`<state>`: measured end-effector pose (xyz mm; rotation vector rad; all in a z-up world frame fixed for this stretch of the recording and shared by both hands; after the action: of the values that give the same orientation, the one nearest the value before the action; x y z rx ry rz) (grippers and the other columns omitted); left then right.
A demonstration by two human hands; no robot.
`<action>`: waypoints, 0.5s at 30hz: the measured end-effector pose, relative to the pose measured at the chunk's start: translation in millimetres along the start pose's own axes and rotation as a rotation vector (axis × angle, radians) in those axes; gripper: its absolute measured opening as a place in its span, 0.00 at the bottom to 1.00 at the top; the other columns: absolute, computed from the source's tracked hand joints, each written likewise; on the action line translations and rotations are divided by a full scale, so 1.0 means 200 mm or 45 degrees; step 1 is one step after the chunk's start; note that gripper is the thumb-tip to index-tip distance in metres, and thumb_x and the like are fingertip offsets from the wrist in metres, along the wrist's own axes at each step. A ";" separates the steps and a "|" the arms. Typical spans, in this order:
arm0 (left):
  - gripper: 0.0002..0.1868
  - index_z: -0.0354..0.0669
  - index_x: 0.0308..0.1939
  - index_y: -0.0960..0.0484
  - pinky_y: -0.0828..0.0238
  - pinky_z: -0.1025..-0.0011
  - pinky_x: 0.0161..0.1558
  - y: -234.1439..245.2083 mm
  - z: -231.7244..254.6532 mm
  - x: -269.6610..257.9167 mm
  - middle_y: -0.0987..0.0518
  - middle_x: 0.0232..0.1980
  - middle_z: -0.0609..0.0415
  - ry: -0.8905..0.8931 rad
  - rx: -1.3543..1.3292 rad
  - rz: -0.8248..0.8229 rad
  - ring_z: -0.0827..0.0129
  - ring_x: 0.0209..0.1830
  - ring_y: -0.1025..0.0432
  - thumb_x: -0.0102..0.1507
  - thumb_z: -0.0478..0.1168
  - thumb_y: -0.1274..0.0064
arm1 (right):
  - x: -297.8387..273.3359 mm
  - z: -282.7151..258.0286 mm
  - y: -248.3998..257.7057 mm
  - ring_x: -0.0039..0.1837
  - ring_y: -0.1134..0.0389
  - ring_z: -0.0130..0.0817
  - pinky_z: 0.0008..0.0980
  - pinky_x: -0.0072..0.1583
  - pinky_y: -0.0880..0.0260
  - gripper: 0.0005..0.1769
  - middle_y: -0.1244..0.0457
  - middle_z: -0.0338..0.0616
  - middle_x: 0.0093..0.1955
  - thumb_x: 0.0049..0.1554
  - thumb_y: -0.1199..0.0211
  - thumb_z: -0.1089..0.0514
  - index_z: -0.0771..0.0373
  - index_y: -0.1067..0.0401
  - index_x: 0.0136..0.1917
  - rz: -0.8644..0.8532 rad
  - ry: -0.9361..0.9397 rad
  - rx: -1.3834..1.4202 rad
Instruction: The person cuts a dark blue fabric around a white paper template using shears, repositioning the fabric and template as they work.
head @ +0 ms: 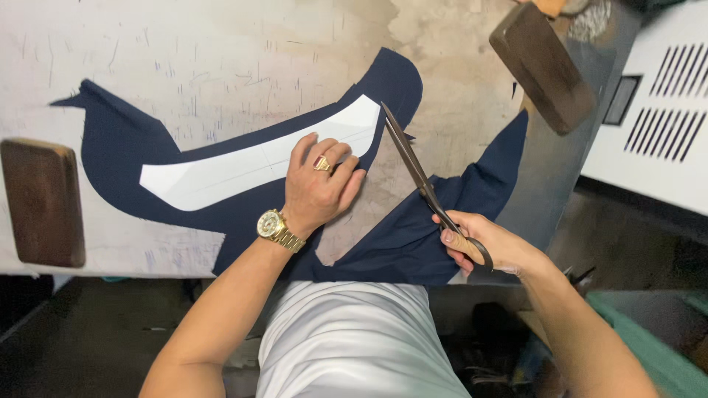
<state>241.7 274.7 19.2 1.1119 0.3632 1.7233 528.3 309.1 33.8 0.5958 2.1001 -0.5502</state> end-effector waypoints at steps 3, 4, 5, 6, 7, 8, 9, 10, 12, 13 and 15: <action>0.07 0.41 0.45 0.16 0.37 0.48 0.64 0.01 0.02 -0.01 0.19 0.50 0.46 0.151 0.154 0.083 0.51 0.54 0.25 0.67 0.38 0.44 | 0.03 -0.08 0.19 0.22 0.36 0.32 0.38 0.29 0.23 0.22 0.40 0.47 0.22 0.62 0.40 0.50 0.74 0.29 0.56 -0.091 -0.050 -0.141; 0.07 0.41 0.45 0.16 0.37 0.48 0.64 0.00 0.02 -0.01 0.19 0.50 0.46 0.192 0.168 0.088 0.51 0.54 0.25 0.67 0.38 0.44 | 0.04 -0.10 0.24 0.22 0.36 0.32 0.38 0.29 0.23 0.22 0.40 0.47 0.22 0.62 0.40 0.50 0.74 0.29 0.56 -0.119 -0.074 -0.163; 0.08 0.39 0.48 0.16 0.38 0.47 0.65 0.00 0.03 -0.01 0.20 0.54 0.43 0.240 0.228 0.092 0.48 0.58 0.26 0.67 0.38 0.45 | 0.05 -0.11 0.29 0.21 0.36 0.32 0.38 0.29 0.23 0.24 0.40 0.47 0.21 0.61 0.39 0.50 0.73 0.30 0.60 -0.141 -0.086 -0.227; 0.10 0.38 0.50 0.17 0.40 0.46 0.67 0.01 0.02 -0.02 0.21 0.58 0.40 0.279 0.293 0.100 0.45 0.62 0.28 0.68 0.38 0.46 | 0.08 -0.13 0.34 0.20 0.36 0.33 0.38 0.28 0.24 0.27 0.39 0.48 0.20 0.60 0.39 0.51 0.73 0.30 0.64 -0.161 -0.086 -0.292; 0.10 0.38 0.50 0.17 0.40 0.46 0.67 0.00 0.02 -0.04 0.21 0.58 0.40 0.310 0.310 0.107 0.45 0.62 0.28 0.68 0.38 0.46 | 0.09 -0.14 0.36 0.20 0.36 0.33 0.38 0.28 0.24 0.27 0.39 0.48 0.20 0.60 0.39 0.51 0.73 0.30 0.64 -0.187 -0.098 -0.315; 0.11 0.37 0.52 0.17 0.42 0.47 0.68 -0.01 0.01 -0.05 0.23 0.60 0.39 0.344 0.335 0.111 0.44 0.65 0.31 0.69 0.37 0.47 | 0.10 -0.16 0.39 0.20 0.36 0.32 0.38 0.28 0.23 0.29 0.39 0.48 0.20 0.59 0.37 0.51 0.73 0.32 0.66 -0.189 -0.102 -0.343; 0.12 0.37 0.54 0.17 0.44 0.47 0.70 -0.02 0.00 -0.07 0.24 0.63 0.38 0.378 0.360 0.116 0.44 0.69 0.33 0.70 0.37 0.47 | 0.11 -0.18 0.41 0.21 0.36 0.32 0.38 0.28 0.23 0.32 0.39 0.47 0.20 0.58 0.36 0.50 0.72 0.34 0.69 -0.192 -0.105 -0.371; 0.12 0.37 0.54 0.17 0.44 0.47 0.70 -0.02 0.00 -0.07 0.24 0.63 0.38 0.399 0.369 0.117 0.44 0.69 0.33 0.70 0.37 0.47 | 0.13 -0.17 0.44 0.21 0.36 0.32 0.38 0.28 0.23 0.32 0.39 0.47 0.20 0.58 0.36 0.50 0.72 0.34 0.69 -0.208 -0.115 -0.382; 0.12 0.38 0.54 0.16 0.41 0.47 0.69 -0.03 0.00 -0.06 0.24 0.64 0.38 0.403 0.361 0.098 0.43 0.68 0.32 0.69 0.39 0.46 | 0.17 -0.15 0.50 0.21 0.35 0.33 0.37 0.28 0.23 0.34 0.38 0.48 0.20 0.56 0.34 0.50 0.70 0.34 0.71 -0.201 -0.122 -0.447; 0.12 0.38 0.54 0.16 0.41 0.47 0.69 -0.04 0.00 -0.06 0.24 0.64 0.38 0.419 0.369 0.099 0.43 0.68 0.32 0.69 0.39 0.46 | 0.17 -0.18 0.50 0.21 0.35 0.33 0.37 0.28 0.23 0.34 0.38 0.48 0.20 0.56 0.34 0.50 0.70 0.34 0.71 -0.215 -0.129 -0.456; 0.12 0.38 0.53 0.15 0.41 0.47 0.70 -0.06 0.00 -0.07 0.24 0.65 0.38 0.402 0.366 0.071 0.43 0.68 0.32 0.69 0.39 0.45 | 0.19 -0.23 0.50 0.22 0.34 0.34 0.38 0.29 0.22 0.39 0.37 0.50 0.21 0.53 0.30 0.50 0.69 0.35 0.72 -0.194 -0.163 -0.530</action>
<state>248.6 268.4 4.7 1.0564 0.8028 1.9427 538.9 422.7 10.3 0.1598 2.0653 -0.2140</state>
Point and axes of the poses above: each hand's wrist, its own x-axis towards the middle knuckle, its own y-axis out of the back of the hand, z = x × y, the point moved 5 cm from there along x, towards the middle knuckle
